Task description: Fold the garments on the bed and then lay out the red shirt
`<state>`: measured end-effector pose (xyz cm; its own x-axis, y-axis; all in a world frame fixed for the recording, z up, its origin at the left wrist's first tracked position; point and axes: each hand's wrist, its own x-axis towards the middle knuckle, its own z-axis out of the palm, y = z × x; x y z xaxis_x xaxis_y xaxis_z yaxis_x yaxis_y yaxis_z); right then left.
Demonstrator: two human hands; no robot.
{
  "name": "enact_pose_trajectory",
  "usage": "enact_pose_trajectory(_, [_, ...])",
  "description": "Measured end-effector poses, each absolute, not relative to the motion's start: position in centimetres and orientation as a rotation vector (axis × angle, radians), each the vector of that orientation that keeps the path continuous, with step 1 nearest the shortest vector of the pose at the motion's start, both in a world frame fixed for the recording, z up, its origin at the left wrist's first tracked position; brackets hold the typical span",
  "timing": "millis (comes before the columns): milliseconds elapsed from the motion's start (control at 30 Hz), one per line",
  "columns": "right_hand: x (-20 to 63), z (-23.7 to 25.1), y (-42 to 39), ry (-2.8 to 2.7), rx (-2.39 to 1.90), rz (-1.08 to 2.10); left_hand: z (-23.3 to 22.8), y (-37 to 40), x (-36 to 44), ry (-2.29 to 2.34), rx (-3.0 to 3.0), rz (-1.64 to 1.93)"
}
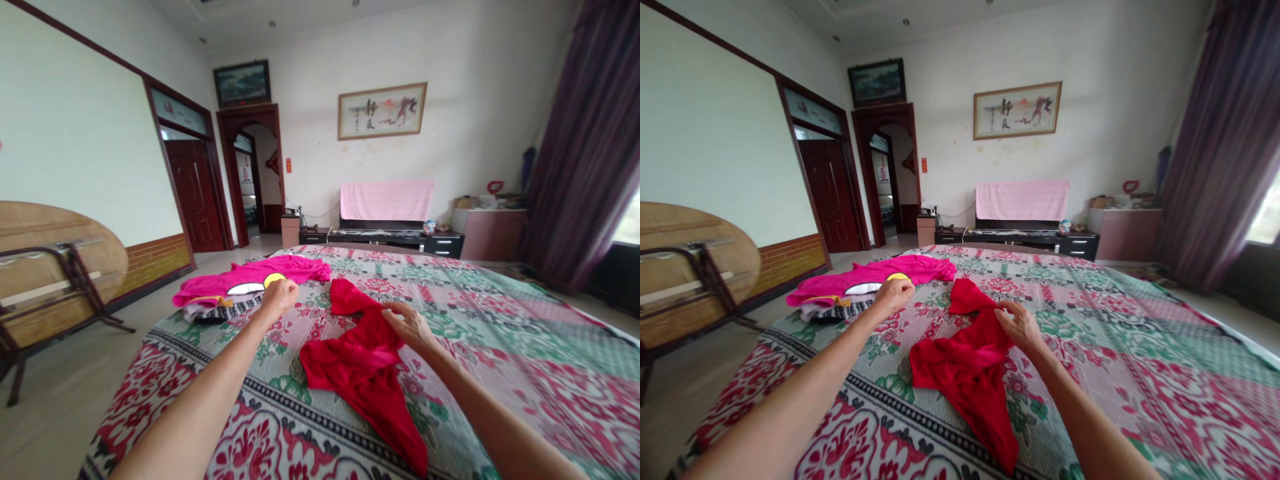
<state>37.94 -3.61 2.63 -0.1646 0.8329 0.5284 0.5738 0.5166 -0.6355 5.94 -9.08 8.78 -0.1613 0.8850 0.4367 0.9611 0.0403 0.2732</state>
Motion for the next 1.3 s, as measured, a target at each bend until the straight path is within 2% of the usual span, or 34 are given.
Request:
enact_pose_trajectory(200, [37.1,0.6,-2.5,-1.892,-1.200,0.388,11.1,-8.5,-2.3,-2.247,-1.547,-0.296])
enact_pose_trajectory(533, [37.4,0.1,-2.5,-1.867,-1.222,0.395,11.3,-7.6,-10.3,-2.722,-1.054,-0.264])
enact_pose_trajectory(700, [37.3,0.3,-2.8,-1.867,-1.239,0.400,11.7,-8.0,-8.1,-2.380,-1.218,-0.263])
enact_pose_trajectory(800, [37.3,0.5,-2.9,-1.865,-1.228,0.403,12.3,-7.9,-4.0,-2.297,-1.418,-0.401])
enact_pose_trajectory(933, [37.4,0.6,-2.9,-1.833,-1.232,0.425,12.2,-8.9,2.9,-2.305,-2.017,-0.482])
enact_pose_trajectory(1033, [37.4,0.6,-3.0,-1.828,-1.239,0.453,11.7,-10.4,6.4,-2.028,-2.802,-0.415])
enact_pose_trajectory(1100, [37.4,0.7,-3.0,-1.827,-1.240,0.464,11.4,-10.8,7.0,-1.880,-3.033,-0.450])
enact_pose_trajectory(1200, [37.4,0.7,-3.1,-1.817,-1.238,0.467,10.7,-10.2,5.5,-1.966,-2.635,-0.589])
enact_pose_trajectory(1300, [37.4,0.7,-3.0,-1.808,-1.234,0.466,9.6,-9.1,3.1,-2.139,-2.162,-0.467])
